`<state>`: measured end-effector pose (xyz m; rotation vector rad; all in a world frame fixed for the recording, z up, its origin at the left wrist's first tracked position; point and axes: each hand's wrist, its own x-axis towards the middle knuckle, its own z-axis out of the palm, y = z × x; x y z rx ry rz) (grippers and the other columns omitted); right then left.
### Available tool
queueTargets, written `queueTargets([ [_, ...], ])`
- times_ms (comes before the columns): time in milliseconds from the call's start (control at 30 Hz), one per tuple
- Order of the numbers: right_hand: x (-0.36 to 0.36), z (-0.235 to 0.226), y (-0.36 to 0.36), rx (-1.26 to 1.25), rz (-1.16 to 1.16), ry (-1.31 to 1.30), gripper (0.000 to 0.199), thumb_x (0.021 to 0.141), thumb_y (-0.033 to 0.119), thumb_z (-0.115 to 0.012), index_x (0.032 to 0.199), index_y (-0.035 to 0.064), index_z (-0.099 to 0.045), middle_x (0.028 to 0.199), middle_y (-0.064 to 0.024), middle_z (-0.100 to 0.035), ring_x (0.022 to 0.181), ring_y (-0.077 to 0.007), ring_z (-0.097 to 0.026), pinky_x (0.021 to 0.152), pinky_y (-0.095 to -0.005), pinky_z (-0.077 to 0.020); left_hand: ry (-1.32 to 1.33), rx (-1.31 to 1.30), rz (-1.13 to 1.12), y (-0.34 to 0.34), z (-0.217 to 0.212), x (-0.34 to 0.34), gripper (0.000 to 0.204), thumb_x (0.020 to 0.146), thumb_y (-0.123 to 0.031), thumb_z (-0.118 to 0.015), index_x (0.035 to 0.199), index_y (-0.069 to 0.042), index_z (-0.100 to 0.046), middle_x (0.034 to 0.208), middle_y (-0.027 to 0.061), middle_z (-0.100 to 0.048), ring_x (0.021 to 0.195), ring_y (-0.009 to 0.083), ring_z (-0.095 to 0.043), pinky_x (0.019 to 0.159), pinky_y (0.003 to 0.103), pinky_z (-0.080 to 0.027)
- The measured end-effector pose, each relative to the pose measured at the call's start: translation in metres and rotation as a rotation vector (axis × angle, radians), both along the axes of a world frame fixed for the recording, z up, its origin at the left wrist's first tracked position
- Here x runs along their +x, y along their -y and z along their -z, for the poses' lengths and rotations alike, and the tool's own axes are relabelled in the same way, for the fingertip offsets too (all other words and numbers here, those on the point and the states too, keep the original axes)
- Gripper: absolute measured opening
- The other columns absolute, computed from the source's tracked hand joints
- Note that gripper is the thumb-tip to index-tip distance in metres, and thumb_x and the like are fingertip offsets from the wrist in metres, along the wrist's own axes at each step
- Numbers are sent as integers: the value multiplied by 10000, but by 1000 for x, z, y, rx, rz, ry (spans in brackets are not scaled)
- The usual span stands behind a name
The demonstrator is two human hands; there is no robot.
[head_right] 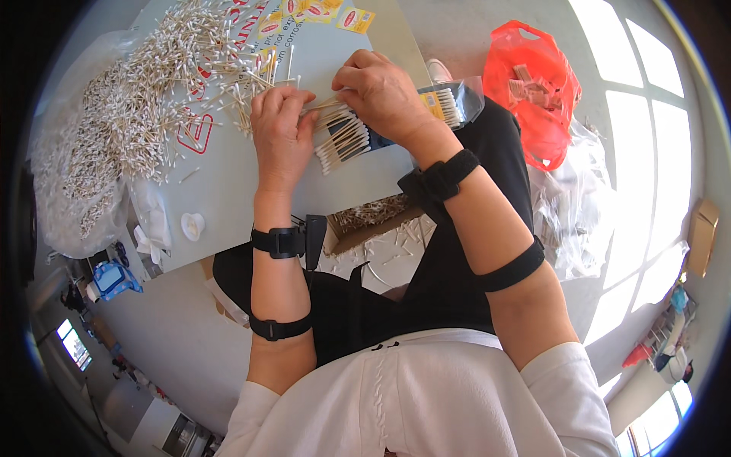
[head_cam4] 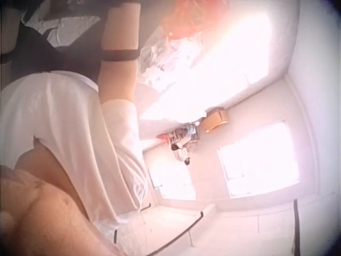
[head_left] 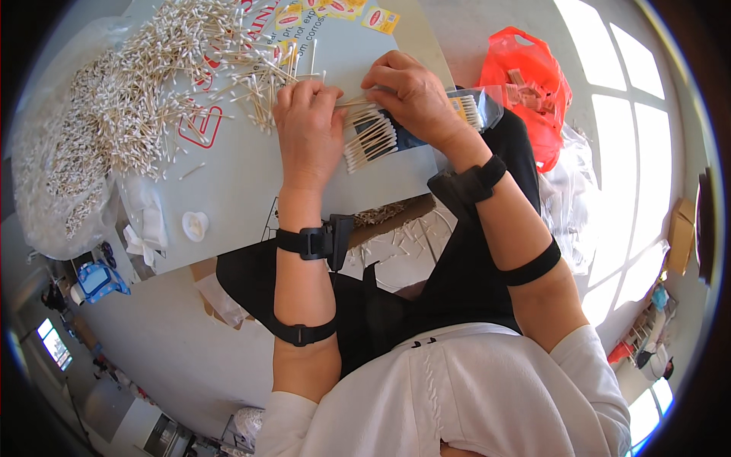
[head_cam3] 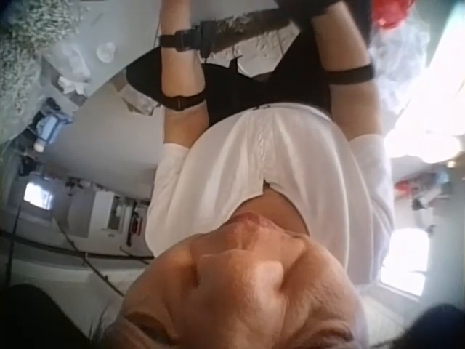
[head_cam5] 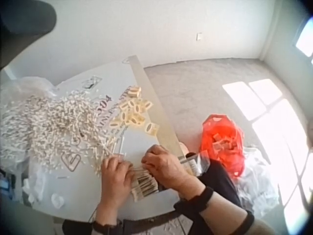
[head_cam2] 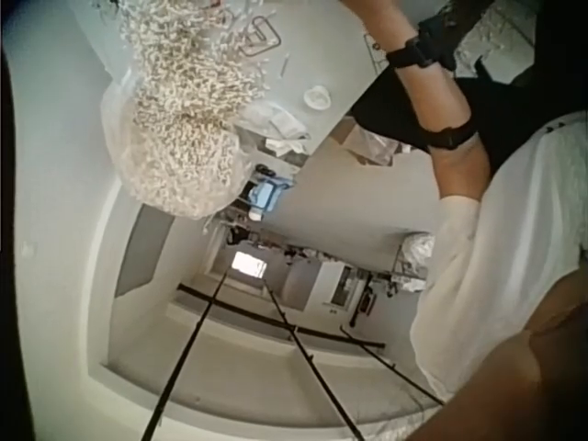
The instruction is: Manually sorting and packing bulk cotton swabs into plastic retail containers.
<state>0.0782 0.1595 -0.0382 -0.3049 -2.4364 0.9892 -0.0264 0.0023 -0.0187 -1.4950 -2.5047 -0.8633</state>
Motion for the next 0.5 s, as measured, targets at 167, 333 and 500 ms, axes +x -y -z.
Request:
queueTargets([
  [167,-3,-3,5,47,30,-16,147,786,81,-710,932,63,-697,946,-85,-627,890,-294,-625,778,-383,-521,-70,2,-27,8,0,16,257,783,-23,-701,1033,-64,-662,1083,65,-611,1099,301,-523,961,415,-424],
  [333,16,-16,21,-310,217,5,151,795,49,-711,943,36,-690,916,-103,-621,800,-261,-640,727,-338,-528,-2,-43,6,28,-7,63,413,854,-147,-685,1236,-19,-591,1283,121,-577,1261,325,-468,1052,460,-365],
  [500,37,-14,46,-670,321,-101,187,900,-36,-614,1083,-28,-652,1010,-46,-659,910,-103,-616,830,-244,-506,120,-327,-56,38,-1,96,752,898,-351,-653,1511,-42,-345,1600,151,-279,1488,324,-234,1180,537,-168],
])
